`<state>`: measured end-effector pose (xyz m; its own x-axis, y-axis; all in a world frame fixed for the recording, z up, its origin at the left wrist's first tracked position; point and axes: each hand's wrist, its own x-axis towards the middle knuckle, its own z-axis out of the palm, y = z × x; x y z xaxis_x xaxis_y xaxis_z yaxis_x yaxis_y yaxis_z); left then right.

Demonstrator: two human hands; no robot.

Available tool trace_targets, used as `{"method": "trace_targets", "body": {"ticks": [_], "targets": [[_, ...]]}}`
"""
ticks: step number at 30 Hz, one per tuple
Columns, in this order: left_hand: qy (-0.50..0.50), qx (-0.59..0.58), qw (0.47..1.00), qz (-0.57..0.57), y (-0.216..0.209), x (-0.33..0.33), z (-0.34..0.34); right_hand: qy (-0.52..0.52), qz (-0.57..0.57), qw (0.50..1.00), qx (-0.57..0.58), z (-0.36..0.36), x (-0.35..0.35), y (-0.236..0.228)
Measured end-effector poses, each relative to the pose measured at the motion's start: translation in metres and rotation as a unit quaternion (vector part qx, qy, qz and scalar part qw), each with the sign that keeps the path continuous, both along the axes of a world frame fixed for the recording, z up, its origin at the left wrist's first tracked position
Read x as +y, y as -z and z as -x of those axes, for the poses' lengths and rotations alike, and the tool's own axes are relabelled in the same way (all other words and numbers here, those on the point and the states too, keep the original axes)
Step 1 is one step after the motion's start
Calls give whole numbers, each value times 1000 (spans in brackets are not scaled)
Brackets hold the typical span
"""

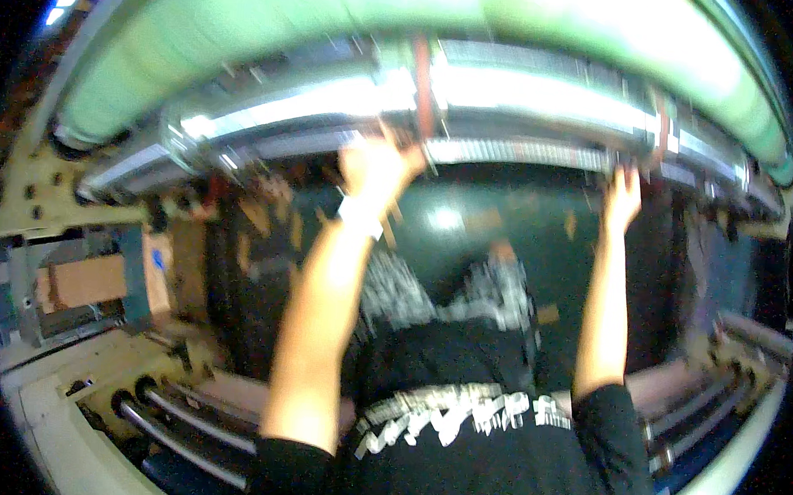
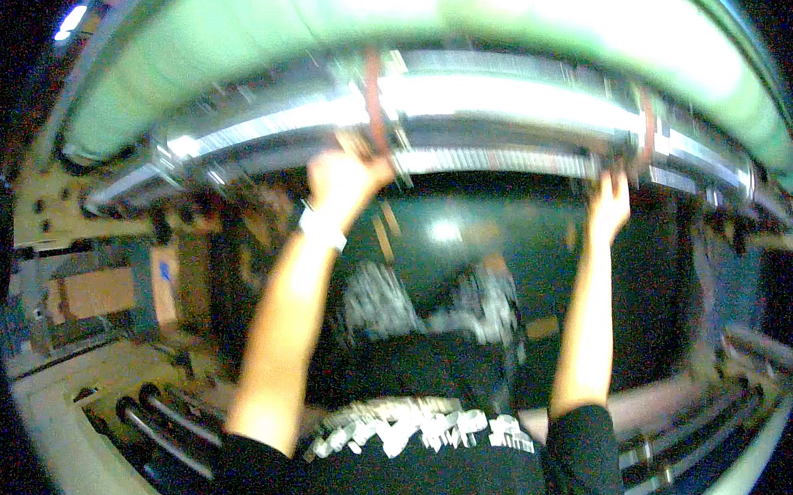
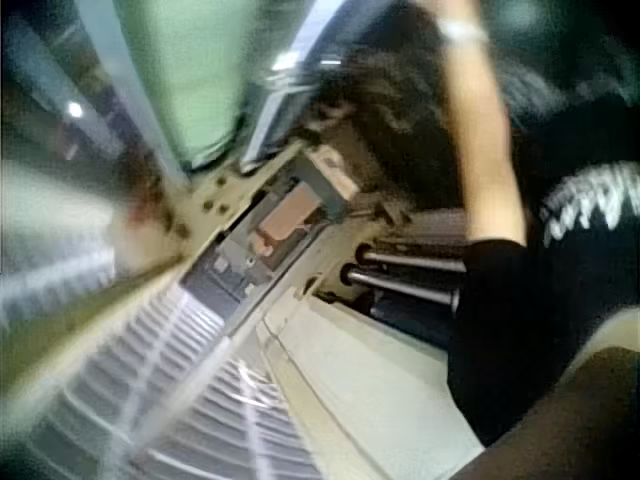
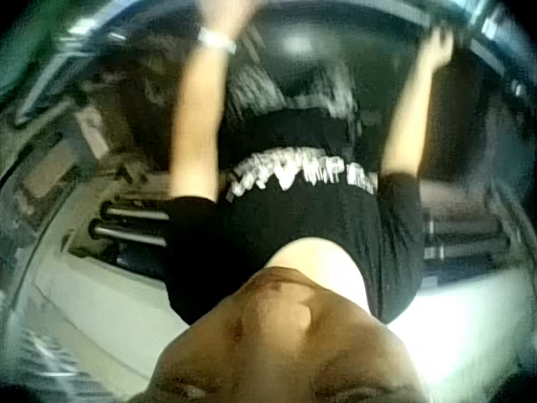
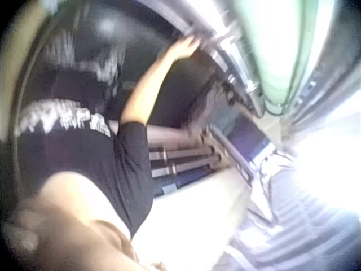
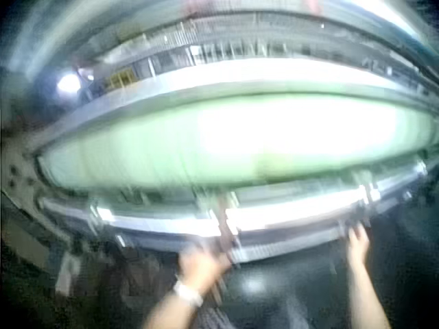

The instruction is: The person uses a tape measure to measure the distance between metal rollers on a large industrial machine. They repeatedly extend and retract the tape measure to check multiple sections of the equipment.

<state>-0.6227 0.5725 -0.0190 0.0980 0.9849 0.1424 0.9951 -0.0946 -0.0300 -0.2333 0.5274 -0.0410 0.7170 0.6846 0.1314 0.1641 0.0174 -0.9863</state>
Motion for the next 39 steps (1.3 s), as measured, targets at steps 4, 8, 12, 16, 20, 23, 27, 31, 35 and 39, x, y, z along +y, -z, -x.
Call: {"method": "trace_targets", "body": {"ticks": [4,8,12,16,20,23,27,31,35,39], "targets": [[45,-128,988,77,-29,-8,-18,9,70,997,22,-29,-17,26],[49,-186,979,63,-37,-10,-4,-13,-12,999,-48,-41,0,45],[50,-163,984,44,-33,-8,-8,-46,-73,996,-8,-43,-2,54],[63,-204,976,37,-31,-7,-6,-25,1,998,-54,-61,-4,69],[13,-74,982,175,-42,-4,-12,-23,22,997,-71,-59,-7,63],[45,-118,984,123,-40,-7,-11,-29,-13,999,-25,-52,-8,59],[67,-140,986,63,-37,-7,-10,-4,3,1000,-18,-33,-11,41],[50,-126,986,100,-39,-6,-12,-8,-24,998,61,-25,-15,37],[77,-117,988,72,-33,-4,-9,56,-40,995,72,-14,-22,37],[93,-104,990,35,-30,-3,-7,36,-2,984,173,11,-41,46]]}}
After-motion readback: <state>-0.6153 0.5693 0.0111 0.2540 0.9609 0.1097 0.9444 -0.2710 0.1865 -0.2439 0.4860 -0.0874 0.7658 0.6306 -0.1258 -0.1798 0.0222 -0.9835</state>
